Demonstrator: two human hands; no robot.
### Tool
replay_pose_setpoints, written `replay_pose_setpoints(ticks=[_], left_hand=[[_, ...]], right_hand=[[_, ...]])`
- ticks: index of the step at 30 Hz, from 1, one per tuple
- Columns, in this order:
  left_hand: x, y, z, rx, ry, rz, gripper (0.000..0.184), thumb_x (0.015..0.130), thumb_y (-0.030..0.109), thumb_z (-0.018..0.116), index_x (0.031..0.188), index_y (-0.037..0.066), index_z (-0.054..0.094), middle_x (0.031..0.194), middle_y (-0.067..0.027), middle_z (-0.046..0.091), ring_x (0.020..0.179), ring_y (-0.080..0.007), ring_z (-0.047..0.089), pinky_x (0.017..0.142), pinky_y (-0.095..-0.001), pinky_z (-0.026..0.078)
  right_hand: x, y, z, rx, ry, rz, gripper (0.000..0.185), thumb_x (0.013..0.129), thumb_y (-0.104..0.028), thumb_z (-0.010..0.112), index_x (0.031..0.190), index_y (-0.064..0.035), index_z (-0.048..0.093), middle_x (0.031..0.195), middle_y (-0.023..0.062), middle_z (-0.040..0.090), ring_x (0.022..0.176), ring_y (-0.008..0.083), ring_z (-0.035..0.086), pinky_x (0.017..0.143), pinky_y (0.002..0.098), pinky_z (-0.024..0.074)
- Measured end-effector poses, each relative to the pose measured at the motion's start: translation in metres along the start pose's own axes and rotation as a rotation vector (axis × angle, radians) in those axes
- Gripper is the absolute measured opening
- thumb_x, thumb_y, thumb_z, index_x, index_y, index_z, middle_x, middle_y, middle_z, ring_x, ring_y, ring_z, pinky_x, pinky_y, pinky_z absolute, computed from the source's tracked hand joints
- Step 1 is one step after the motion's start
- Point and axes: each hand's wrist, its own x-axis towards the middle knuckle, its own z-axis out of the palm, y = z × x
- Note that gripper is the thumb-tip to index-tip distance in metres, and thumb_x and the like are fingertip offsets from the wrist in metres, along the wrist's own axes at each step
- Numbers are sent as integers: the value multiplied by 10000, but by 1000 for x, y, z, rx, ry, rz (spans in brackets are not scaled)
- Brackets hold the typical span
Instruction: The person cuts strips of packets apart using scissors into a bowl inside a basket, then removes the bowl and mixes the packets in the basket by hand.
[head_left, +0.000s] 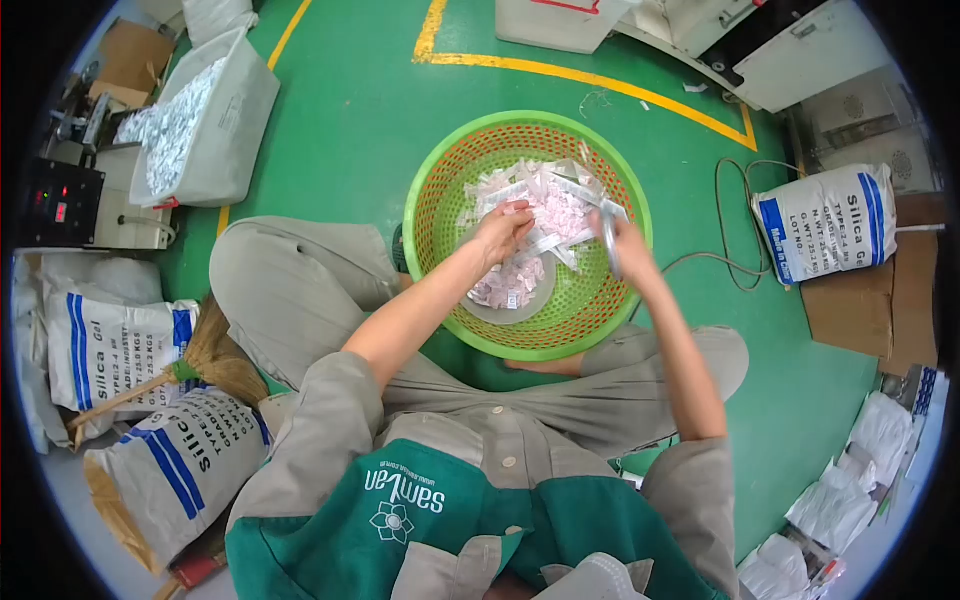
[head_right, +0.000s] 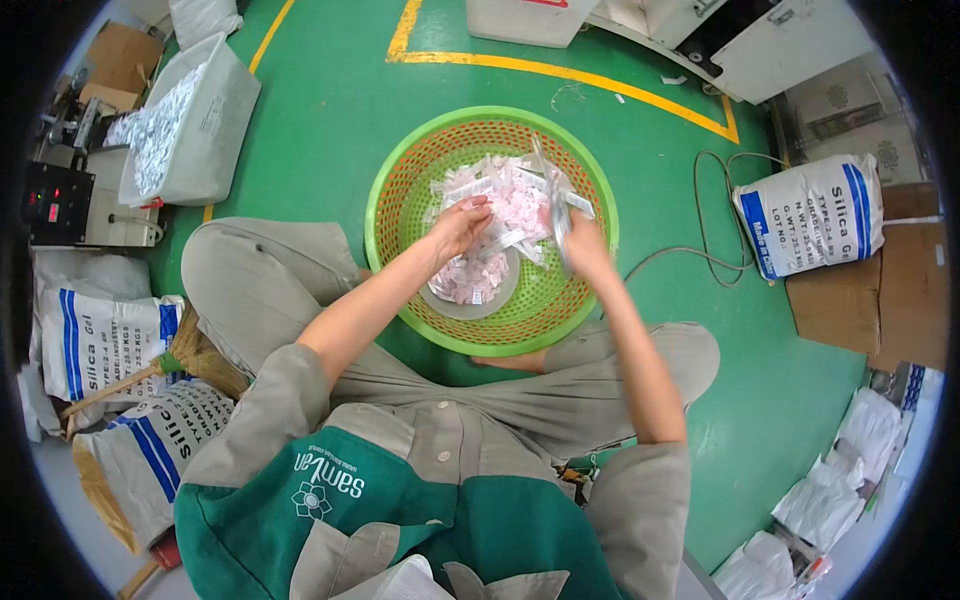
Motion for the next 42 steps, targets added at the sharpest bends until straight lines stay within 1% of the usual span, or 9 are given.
replay_pose_setpoints(ticks=[4, 7, 8, 11, 17, 23, 29, 35, 42], left_hand=[[-8, 9, -5, -66, 93, -26, 262, 879, -19, 563, 1132, 15, 504, 1037, -78, 568, 921, -153, 593, 834, -243, 533], [-3, -5, 1, -61, 45, -87, 252, 880, -8, 569, 1124, 15, 511, 1021, -66, 574, 916, -149, 595, 846, -241, 530], [-3, -11, -1, -54, 21, -113, 251, 879, -6, 571, 1122, 17, 513, 1024, -64, 574, 918, -149, 594, 848, -241, 528], [-11, -15, 5, 34, 27, -142, 256, 885, 11, 567, 1135, 23, 511, 1029, -57, 575, 939, -153, 588, 863, -260, 522], [-7, 2, -1, 59, -13, -240, 334, 918, 45, 517, 1237, 13, 422, 1068, -97, 578, 1024, -189, 572, 891, -291, 509], [-26, 17, 9, 380, -70, -44, 361, 932, 70, 506, 1244, -27, 354, 1226, -187, 537, 1095, -255, 577, 881, -313, 513], [-19, 22, 1, 339, -120, -64, 191, 938, 120, 502, 1072, 17, 412, 1158, -179, 580, 1053, -259, 601, 851, -344, 520], [-21, 22, 3, 325, -99, -94, 191, 926, 126, 519, 1069, 23, 444, 1124, -163, 598, 1034, -242, 609, 853, -343, 518], [-21, 16, 1, 701, -162, -40, 246, 891, 158, 609, 1067, -4, 553, 969, -108, 644, 820, -166, 649, 710, -272, 533]], right_hand=[[-36, 25, 55, -117, -270, 85, 667, 825, -599, 537, 942, 53, 616, 864, 239, 624, 831, 349, 617, 771, 418, 467], [-53, 36, 74, -221, -77, 34, 706, 821, -602, 535, 983, 83, 585, 949, 276, 596, 878, 392, 603, 788, 449, 461], [-55, 38, 76, -165, -134, 28, 743, 815, -618, 529, 1037, 90, 557, 1044, 303, 557, 933, 435, 578, 809, 473, 451], [-56, 46, 89, -225, 13, 16, 685, 822, -615, 530, 906, 61, 599, 868, 267, 600, 815, 375, 598, 761, 416, 460], [-50, 47, 76, -161, -18, 146, 692, 797, -632, 550, 740, 53, 625, 664, 262, 597, 716, 401, 628, 679, 444, 478], [-48, 55, 72, 16, -40, 129, 698, 805, -642, 530, 821, 50, 616, 734, 250, 616, 754, 388, 625, 699, 431, 471], [-49, 48, 64, -50, -106, 164, 714, 815, -650, 506, 871, 54, 616, 819, 248, 628, 798, 385, 621, 733, 433, 466], [-45, 58, 69, -33, -137, 91, 718, 827, -635, 499, 898, 71, 608, 891, 258, 611, 862, 382, 605, 773, 431, 456], [-48, 46, 70, -67, -211, 39, 675, 816, -619, 530, 862, 49, 622, 827, 249, 622, 799, 366, 615, 728, 425, 461]])
